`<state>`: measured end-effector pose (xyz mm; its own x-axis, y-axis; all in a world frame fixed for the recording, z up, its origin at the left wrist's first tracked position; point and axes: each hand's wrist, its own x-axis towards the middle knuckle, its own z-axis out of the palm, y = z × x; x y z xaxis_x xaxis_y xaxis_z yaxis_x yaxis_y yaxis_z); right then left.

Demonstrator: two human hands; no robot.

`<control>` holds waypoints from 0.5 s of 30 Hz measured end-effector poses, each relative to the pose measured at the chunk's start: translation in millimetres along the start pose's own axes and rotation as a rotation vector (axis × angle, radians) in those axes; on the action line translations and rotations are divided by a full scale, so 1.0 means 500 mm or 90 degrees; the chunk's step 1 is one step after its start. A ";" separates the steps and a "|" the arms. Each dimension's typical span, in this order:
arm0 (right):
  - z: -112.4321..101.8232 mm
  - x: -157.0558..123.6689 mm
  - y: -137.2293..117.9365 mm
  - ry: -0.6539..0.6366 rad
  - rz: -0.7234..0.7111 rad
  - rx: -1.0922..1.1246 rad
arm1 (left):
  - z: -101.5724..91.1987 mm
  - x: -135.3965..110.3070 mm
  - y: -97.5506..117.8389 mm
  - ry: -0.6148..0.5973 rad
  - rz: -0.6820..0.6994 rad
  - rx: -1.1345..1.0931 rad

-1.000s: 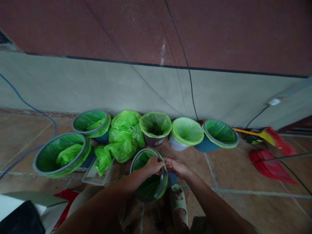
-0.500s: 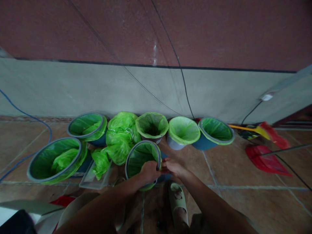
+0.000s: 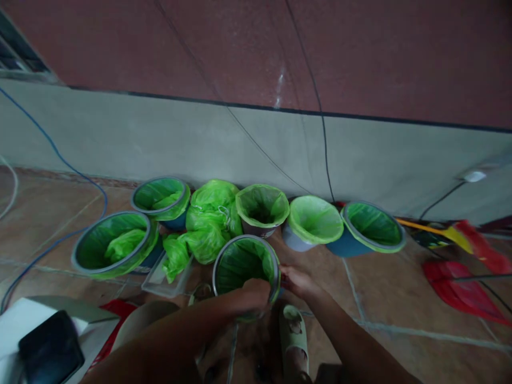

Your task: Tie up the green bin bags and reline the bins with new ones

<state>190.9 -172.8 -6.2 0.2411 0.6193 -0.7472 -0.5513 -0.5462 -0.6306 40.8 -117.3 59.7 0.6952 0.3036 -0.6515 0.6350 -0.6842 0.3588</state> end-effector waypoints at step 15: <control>0.022 -0.033 0.036 -0.146 0.063 -0.125 | -0.045 0.046 -0.038 0.211 -0.104 -0.237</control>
<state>168.2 -186.4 -3.0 -0.0044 0.6563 -0.7544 -0.3931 -0.6948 -0.6022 52.4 -82.5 53.3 0.6078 0.6218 -0.4939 0.7790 -0.3462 0.5228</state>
